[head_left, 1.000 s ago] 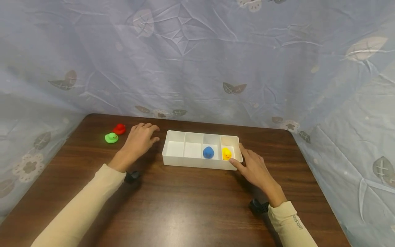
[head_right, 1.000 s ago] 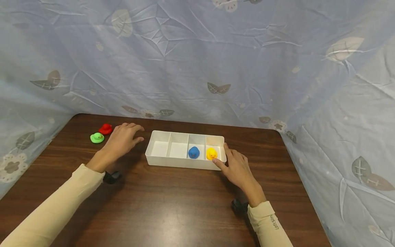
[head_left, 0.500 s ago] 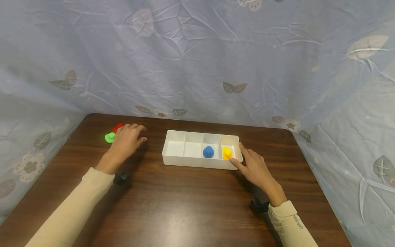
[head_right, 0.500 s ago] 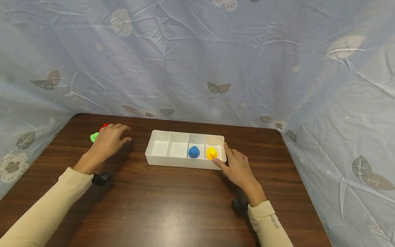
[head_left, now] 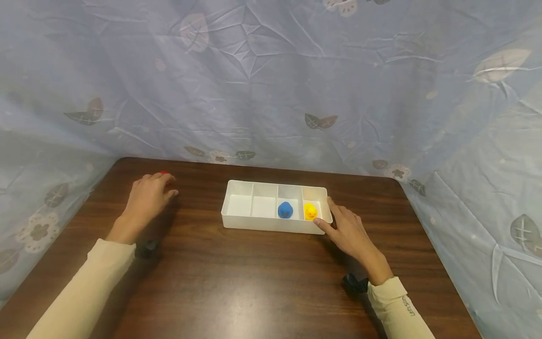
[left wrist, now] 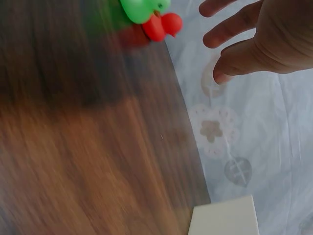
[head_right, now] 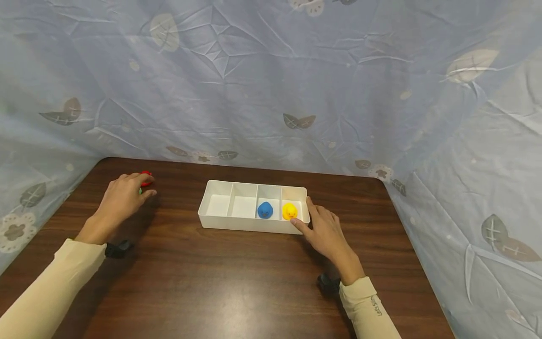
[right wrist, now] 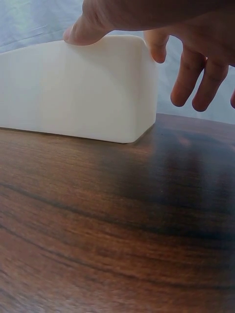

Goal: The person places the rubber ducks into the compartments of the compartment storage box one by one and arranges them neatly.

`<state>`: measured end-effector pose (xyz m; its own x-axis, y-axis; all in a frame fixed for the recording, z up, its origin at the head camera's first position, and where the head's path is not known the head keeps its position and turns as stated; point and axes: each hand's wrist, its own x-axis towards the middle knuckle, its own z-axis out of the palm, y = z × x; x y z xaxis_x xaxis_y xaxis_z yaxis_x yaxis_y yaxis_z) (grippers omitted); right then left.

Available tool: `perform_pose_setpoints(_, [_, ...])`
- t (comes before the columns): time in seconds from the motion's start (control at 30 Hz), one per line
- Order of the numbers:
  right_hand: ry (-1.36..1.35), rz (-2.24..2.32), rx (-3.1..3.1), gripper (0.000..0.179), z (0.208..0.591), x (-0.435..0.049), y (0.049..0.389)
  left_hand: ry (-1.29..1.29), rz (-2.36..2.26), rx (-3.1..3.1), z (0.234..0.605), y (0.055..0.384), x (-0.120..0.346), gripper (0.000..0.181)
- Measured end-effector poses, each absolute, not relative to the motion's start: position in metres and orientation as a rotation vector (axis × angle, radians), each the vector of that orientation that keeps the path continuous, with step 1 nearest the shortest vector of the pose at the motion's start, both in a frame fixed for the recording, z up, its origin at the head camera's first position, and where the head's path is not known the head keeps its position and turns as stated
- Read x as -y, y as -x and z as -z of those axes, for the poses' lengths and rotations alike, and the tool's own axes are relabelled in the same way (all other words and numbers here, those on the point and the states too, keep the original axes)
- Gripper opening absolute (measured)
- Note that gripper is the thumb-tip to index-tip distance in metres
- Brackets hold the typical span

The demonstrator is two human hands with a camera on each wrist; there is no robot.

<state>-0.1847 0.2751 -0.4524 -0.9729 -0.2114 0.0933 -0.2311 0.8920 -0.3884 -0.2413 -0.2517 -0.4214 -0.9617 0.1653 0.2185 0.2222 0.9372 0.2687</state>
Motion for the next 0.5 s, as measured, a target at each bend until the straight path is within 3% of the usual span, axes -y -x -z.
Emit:
perform_pose_setpoints(0.27, [-0.338, -0.630, 3.017, 0.086, 0.451, -0.274, 0.184, 0.207, 0.413, 2.900, 0.423, 0.241, 0.275, 0.049])
perform_pose_setpoints(0.5, [-0.356, -0.616, 3.004, 0.085, 0.452, -0.274, 0.185, 0.128, 0.396, 2.883, 0.430, 0.243, 0.291, 0.043])
